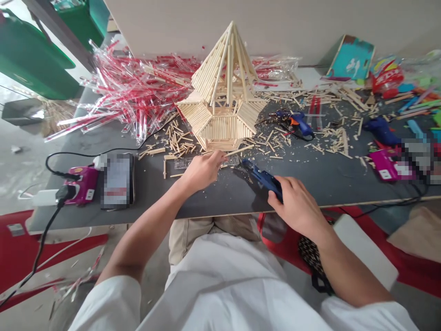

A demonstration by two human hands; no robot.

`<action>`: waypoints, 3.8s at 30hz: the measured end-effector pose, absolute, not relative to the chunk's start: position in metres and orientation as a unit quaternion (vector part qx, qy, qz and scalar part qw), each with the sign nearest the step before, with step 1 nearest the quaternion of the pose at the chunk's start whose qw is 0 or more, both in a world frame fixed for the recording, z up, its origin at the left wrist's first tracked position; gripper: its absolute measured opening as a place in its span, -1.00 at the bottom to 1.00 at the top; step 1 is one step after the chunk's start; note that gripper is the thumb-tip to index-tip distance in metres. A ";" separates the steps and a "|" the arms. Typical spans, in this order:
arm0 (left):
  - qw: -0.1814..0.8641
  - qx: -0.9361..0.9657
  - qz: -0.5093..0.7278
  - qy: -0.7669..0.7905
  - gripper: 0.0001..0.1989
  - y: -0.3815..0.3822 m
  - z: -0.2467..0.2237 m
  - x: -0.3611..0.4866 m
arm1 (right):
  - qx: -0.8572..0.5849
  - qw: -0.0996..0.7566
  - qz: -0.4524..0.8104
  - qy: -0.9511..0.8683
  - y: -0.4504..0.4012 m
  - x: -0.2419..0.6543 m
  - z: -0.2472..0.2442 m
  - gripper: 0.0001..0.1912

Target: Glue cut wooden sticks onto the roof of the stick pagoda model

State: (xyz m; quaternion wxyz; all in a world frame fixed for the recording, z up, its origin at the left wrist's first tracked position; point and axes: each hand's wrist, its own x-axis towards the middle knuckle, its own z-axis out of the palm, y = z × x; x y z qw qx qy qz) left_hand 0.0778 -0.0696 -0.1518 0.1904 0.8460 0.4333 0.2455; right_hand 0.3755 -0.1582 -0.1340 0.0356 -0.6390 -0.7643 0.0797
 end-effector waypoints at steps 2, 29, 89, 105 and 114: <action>0.187 0.842 0.253 0.438 -0.79 -0.071 -0.152 0.079 | -0.641 0.081 0.164 -0.745 -0.162 0.371 -0.127 -0.60; 0.068 0.861 0.223 0.452 -0.73 -0.082 -0.156 0.091 | -0.575 0.271 0.439 -0.634 -0.163 0.300 -0.118 -0.62; 0.044 0.863 0.203 0.460 -0.62 -0.077 -0.161 0.090 | -0.563 0.116 0.349 -0.740 -0.156 0.294 -0.104 -0.60; 0.003 0.869 0.197 0.455 -0.67 -0.073 -0.168 0.088 | -0.594 0.096 0.346 -0.720 -0.151 0.288 -0.106 -0.59; 0.093 0.878 0.043 0.467 -0.78 -0.078 -0.155 0.092 | -0.589 0.045 0.444 -0.673 -0.151 0.305 -0.112 -0.47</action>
